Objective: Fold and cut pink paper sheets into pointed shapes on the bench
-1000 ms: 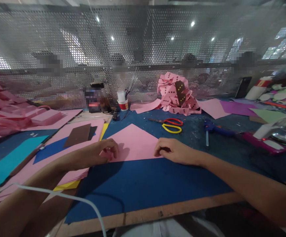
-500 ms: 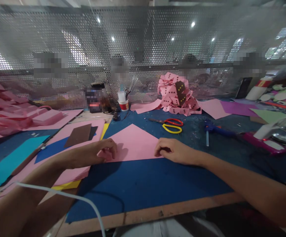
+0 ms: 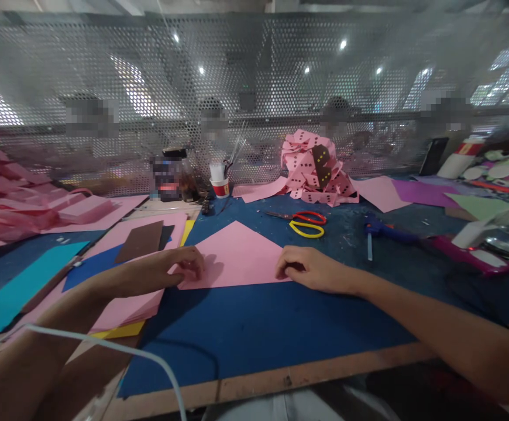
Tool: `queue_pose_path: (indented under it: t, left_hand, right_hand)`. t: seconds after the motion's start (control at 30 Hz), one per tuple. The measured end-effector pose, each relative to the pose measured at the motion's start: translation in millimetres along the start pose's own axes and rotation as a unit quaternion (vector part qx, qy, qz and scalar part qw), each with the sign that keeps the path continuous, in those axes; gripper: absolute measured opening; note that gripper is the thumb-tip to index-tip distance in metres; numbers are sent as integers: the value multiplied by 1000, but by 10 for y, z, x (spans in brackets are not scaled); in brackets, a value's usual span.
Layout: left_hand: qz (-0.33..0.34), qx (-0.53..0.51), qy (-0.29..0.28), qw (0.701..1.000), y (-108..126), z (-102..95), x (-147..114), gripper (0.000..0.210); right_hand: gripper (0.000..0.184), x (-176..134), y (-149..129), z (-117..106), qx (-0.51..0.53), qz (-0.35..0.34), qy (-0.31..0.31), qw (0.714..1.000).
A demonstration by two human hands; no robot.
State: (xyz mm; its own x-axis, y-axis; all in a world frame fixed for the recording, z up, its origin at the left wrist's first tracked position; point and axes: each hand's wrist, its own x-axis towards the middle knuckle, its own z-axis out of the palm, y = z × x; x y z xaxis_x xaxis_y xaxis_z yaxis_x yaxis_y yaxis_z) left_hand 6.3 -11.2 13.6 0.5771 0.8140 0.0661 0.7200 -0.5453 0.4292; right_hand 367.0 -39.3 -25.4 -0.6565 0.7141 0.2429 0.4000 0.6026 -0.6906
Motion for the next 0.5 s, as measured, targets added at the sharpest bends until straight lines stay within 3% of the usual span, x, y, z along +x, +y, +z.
queue_pose_path:
  t: [0.27,0.5]
  left_hand:
    - [24,-29,41,998,154,186,111,40]
    - [144,-10,25,989,165,438,177,31]
  right_hand:
    - [30,4,29,3,-2,-9,-2,1000]
    - [30,4,26,-7,-1,-11,-4,1000]
